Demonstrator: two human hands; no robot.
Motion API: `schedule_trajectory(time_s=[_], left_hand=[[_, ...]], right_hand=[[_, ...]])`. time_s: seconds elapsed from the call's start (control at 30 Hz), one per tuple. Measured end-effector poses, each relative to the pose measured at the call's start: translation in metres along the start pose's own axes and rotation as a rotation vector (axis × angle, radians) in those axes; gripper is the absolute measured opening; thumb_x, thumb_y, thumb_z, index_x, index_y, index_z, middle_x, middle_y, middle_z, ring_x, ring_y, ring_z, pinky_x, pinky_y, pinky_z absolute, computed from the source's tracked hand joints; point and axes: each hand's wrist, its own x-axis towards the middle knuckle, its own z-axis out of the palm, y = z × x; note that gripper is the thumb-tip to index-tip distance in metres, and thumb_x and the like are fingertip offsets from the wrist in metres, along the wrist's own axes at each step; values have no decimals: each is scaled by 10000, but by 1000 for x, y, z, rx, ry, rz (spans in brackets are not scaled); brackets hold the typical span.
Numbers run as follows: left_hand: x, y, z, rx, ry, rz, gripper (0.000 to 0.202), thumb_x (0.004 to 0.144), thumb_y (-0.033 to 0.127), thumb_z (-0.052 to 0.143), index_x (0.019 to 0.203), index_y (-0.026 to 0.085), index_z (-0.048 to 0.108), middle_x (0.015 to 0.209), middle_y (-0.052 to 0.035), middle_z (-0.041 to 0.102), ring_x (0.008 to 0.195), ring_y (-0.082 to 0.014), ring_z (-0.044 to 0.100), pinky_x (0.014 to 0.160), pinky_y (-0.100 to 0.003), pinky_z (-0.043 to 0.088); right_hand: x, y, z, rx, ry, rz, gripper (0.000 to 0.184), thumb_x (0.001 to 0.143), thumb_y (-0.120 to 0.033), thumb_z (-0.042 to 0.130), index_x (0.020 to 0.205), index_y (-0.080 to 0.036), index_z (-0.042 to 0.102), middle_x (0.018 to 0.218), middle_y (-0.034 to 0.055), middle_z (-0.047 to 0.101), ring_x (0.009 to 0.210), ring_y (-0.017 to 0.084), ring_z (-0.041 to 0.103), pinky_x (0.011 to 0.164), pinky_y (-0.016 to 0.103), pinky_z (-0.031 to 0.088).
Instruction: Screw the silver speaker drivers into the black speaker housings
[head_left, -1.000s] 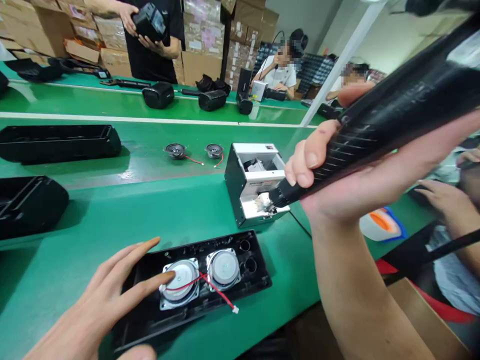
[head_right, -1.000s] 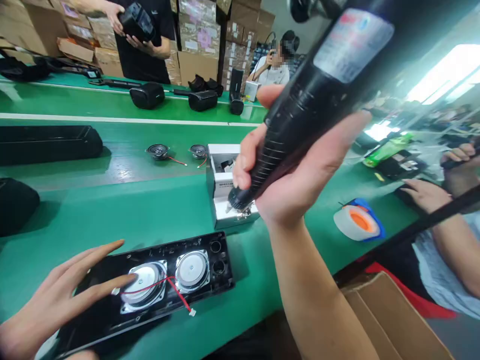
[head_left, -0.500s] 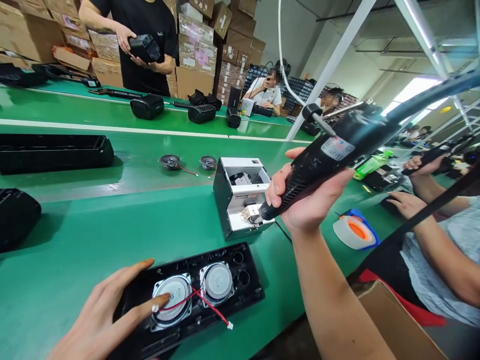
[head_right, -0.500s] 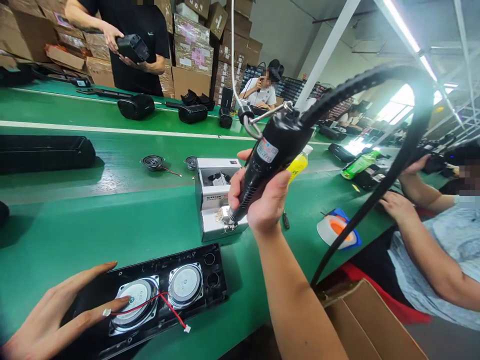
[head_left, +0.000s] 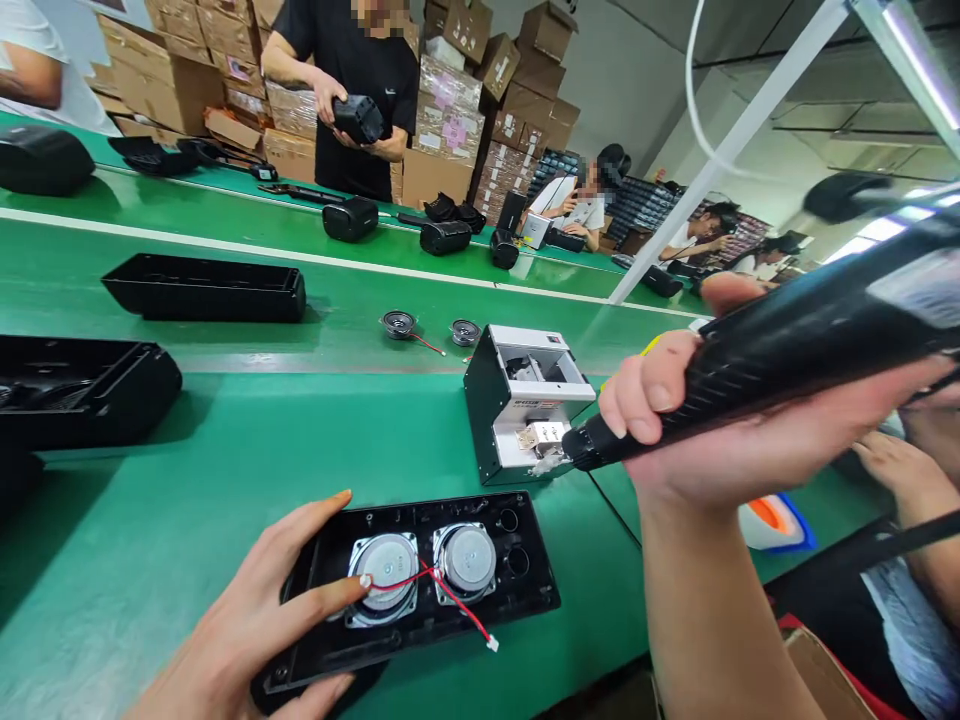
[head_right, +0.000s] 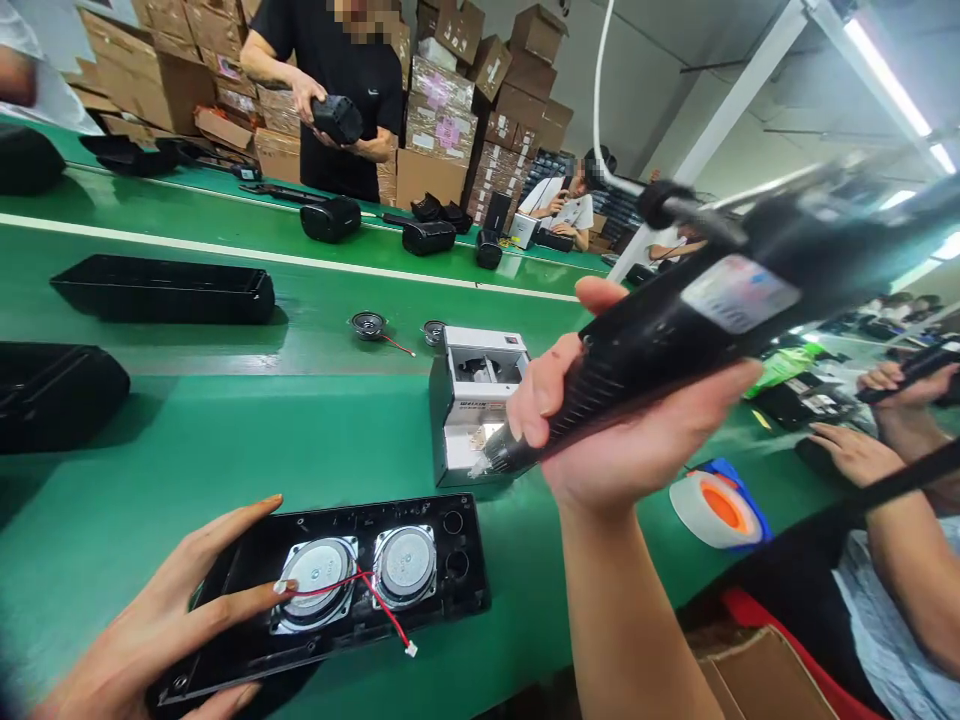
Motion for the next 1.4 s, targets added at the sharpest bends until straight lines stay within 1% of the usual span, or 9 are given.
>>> schedule_trajectory(time_s=[0.1,0.2,0.33,0.47,0.57,0.7,0.8,0.97,1.4], left_hand=[[3,3,-2,-24,4,15,299,974,256,630,1262,316,680,1745,-75,364,1502,-335,513,1147,-510,586],[5,3,-4,-42,-9,29,322,970,262,662,1286,311,691,1749,-78,356,1519,-345,493,1193,-537,545],[5,0,-6,-60,-47,66,365,961,310,722,1326,313,699,1760,-92,328,1547,-371,449,1199,-572,529],[5,-2,-4,-101,-48,48,354,964,369,736,1313,314,713,1752,-102,330,1564,-383,420,1184,-598,533],[5,2,-2,-144,-39,-14,352,958,377,742,1304,316,725,1805,-97,232,1594,-405,384,1193,-618,520],[4,9,-2,-190,-57,-117,363,927,342,762,1289,329,739,1842,-73,118,1641,-426,303,1224,-649,479],[4,12,-4,-206,-81,-149,385,913,338,780,1296,333,740,1832,-87,161,1640,-417,323,1233,-636,479],[8,13,-9,-219,-132,-175,386,906,337,810,1287,300,760,1808,-139,235,1634,-415,343,1241,-605,483],[9,14,-10,-234,-109,-162,392,880,342,850,1259,280,769,1800,-127,270,1601,-433,395,1202,-613,530]], right_hand=[[2,-12,29,73,-67,117,543,795,-706,853,1028,-228,741,500,-66,577,340,100,430,308,203,362],[-1,-13,59,143,-106,185,532,900,-743,737,998,-221,721,499,-47,580,358,121,461,324,226,390],[-12,0,94,223,-174,291,642,905,-871,601,984,-238,673,486,-43,557,349,140,451,316,253,381],[-30,22,112,288,-274,366,680,882,-901,591,1039,-243,661,525,-54,582,366,125,474,352,243,388],[-45,41,117,297,-312,392,661,909,-882,578,1093,-254,668,572,-60,590,386,122,493,377,251,394],[-60,65,119,249,-320,326,702,923,-920,474,1115,-273,668,561,-62,553,344,129,438,332,261,314],[-68,75,120,216,-314,313,744,931,-942,386,1125,-281,668,557,-68,523,332,126,394,324,257,287],[-74,82,121,179,-296,349,740,952,-925,361,1119,-275,673,572,-62,514,359,129,413,349,258,321],[-77,95,119,190,-320,324,736,969,-905,343,1123,-279,697,576,-56,488,360,121,337,335,255,287]])
